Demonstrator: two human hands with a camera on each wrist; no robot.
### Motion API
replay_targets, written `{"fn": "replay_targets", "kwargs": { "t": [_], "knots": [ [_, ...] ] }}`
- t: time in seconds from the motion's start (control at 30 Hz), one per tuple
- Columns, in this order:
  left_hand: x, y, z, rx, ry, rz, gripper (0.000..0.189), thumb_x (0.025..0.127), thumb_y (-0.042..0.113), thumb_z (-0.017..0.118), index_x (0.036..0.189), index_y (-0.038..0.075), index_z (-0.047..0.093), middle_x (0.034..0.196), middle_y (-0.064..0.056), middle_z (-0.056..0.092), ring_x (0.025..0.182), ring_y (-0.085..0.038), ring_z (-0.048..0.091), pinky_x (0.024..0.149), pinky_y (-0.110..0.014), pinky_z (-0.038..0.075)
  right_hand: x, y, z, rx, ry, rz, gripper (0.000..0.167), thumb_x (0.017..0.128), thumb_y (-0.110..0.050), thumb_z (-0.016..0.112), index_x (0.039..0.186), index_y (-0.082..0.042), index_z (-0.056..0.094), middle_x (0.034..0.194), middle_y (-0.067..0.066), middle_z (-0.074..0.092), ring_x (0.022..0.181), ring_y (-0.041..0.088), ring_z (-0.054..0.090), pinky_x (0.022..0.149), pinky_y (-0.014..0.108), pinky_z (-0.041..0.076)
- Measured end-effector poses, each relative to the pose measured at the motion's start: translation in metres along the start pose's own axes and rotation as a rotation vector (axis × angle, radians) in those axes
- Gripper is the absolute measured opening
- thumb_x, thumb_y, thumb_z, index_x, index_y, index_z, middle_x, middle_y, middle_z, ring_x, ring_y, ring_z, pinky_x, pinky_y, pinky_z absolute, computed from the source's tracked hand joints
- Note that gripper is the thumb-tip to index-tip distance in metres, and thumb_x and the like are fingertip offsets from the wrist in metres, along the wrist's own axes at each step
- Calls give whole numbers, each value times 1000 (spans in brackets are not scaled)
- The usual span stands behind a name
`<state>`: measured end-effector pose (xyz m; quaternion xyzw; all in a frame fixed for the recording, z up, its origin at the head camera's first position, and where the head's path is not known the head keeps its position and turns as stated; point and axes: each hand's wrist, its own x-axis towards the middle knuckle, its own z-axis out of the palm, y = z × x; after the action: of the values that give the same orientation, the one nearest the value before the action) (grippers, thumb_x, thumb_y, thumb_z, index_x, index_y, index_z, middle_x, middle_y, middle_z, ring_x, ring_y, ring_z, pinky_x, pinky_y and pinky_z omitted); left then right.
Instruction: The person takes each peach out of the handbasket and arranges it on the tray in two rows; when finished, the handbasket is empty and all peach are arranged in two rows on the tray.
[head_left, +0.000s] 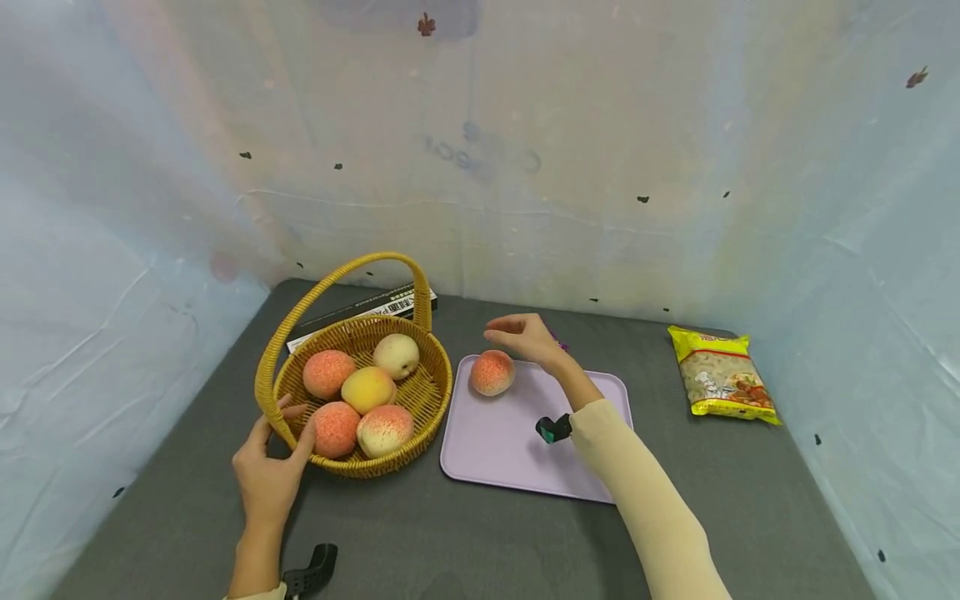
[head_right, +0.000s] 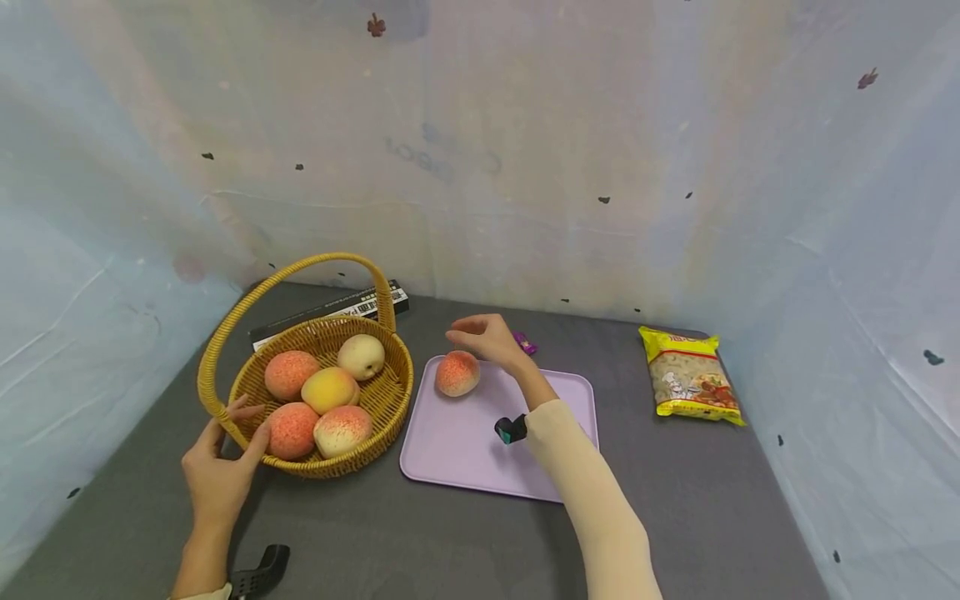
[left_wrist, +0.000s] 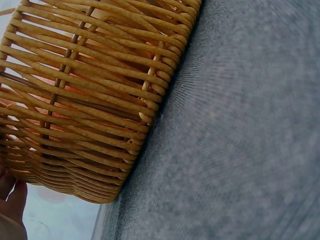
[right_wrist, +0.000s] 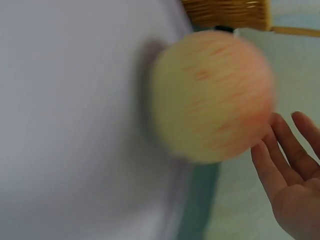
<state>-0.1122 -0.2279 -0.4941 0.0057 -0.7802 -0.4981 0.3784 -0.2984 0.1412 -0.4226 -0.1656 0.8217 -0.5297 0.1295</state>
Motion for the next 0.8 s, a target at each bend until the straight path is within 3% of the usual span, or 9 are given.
{"fn": "replay_targets", "kwargs": {
  "t": [0.17, 0.33, 0.43, 0.5, 0.57, 0.67, 0.8],
  "knots": [
    [0, 3, -1, 2, 8, -1, 37, 78, -4, 81, 114, -4, 70, 108, -12, 73, 113, -8, 62, 102, -19, 40, 14, -40, 7, -34, -115, -50, 37, 97, -26, 66, 126, -3, 68, 119, 12, 70, 108, 25, 67, 95, 39, 53],
    [0, 7, 1, -12, 16, 11, 39, 77, -7, 81, 114, -2, 71, 106, -17, 72, 110, -1, 61, 102, -18, 40, 28, -78, 30, -48, -265, -83, 33, 97, -24, 66, 119, -1, 72, 113, 18, 71, 101, 30, 69, 88, 35, 56],
    [0, 8, 6, -11, 20, 15, 36, 77, -6, 81, 112, -1, 72, 108, -18, 72, 114, -5, 61, 103, -18, 40, 35, -96, 46, -88, -316, -92, 27, 97, -24, 66, 103, 0, 76, 89, 13, 73, 83, 29, 68, 76, 30, 56],
    [-1, 8, 10, -8, 23, 23, 34, 78, -5, 81, 111, -1, 72, 109, -18, 71, 116, -10, 61, 103, -18, 40, 39, -105, 57, -133, -337, -93, 29, 97, -24, 65, 83, 1, 74, 66, 6, 62, 63, 23, 57, 62, 25, 48],
    [-2, 9, 13, -2, 21, 29, 34, 78, -4, 81, 111, -1, 72, 110, -19, 71, 115, -14, 62, 102, -19, 40, 43, -112, 66, -211, -344, -100, 36, 97, -25, 65, 67, -5, 67, 53, -2, 47, 53, 16, 42, 54, 25, 37],
    [-3, 11, 16, 5, 14, 34, 32, 80, -2, 80, 111, -2, 71, 113, -22, 69, 113, -18, 63, 101, -19, 41, 50, -119, 78, -296, -353, -84, 46, 96, -23, 66, 55, -11, 53, 47, -7, 32, 46, 8, 27, 48, 22, 28],
    [-5, 15, 20, 6, 21, 39, 32, 80, -2, 80, 110, -2, 72, 112, -23, 69, 116, -22, 62, 102, -18, 40, 58, -123, 88, -402, -351, -29, 54, 96, -23, 67, 51, -15, 39, 47, -7, 25, 42, 5, 20, 44, 21, 23]
  ]
}}
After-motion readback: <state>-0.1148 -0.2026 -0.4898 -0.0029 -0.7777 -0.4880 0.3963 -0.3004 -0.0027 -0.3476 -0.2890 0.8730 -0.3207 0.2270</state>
